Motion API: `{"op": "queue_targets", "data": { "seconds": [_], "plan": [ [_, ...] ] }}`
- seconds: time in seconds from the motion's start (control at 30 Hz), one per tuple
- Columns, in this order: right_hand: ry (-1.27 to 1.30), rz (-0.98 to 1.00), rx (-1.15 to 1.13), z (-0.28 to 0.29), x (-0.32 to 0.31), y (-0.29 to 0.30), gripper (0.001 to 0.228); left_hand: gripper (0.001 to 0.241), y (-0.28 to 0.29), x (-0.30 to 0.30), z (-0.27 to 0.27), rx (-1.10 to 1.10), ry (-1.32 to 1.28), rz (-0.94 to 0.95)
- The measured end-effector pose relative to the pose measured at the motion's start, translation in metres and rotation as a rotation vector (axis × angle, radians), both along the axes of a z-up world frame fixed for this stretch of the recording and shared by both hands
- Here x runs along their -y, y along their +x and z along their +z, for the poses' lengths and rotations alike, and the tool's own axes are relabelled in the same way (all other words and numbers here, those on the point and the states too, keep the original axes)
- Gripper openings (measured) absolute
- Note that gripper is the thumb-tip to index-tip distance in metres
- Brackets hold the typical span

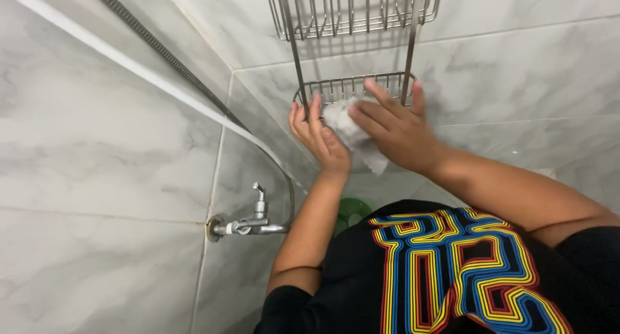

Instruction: The person wipes the tiled walls of a shower area with a cloth. They then remove a metal wire basket from the wall, wipe it thoroughly, and reattach it to the wall before continuing to wipe the surrounding tiles.

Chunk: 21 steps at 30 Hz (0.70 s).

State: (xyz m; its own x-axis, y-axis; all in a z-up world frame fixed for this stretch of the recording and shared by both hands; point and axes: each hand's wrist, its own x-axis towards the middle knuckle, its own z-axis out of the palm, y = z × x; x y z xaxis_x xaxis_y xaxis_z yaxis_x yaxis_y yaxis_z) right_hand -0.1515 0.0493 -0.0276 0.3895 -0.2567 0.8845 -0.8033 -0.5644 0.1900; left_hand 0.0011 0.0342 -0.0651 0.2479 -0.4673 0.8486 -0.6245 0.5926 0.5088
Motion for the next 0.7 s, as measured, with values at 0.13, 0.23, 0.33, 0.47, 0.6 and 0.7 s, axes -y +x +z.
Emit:
{"op": "queue_targets", "data": {
  "seconds": [0.13,0.23,0.33,0.47,0.6,0.7],
  "plan": [
    [-0.002,-0.109,-0.056,-0.006,-0.014,-0.017,0.034,0.067,-0.003,0.000,-0.002,-0.078,-0.015,-0.057],
    [0.083,-0.061,-0.158,0.001,-0.014,-0.005,0.045,0.069,-0.006,-0.002,-0.008,-0.077,0.005,-0.084],
    [0.116,0.060,-0.172,0.013,-0.009,0.031,0.043,0.066,-0.004,-0.004,-0.015,-0.079,0.019,-0.112],
    [0.031,0.145,-0.121,0.019,-0.002,0.029,0.033,0.059,-0.001,-0.002,-0.007,-0.087,0.008,-0.119],
    [0.087,0.250,-0.060,0.000,-0.014,-0.016,0.035,0.056,0.000,-0.003,-0.005,-0.096,0.004,-0.121],
    [0.134,0.221,-0.025,-0.013,-0.025,-0.052,0.031,0.047,-0.002,-0.002,-0.006,-0.076,-0.018,-0.087]
  ]
}}
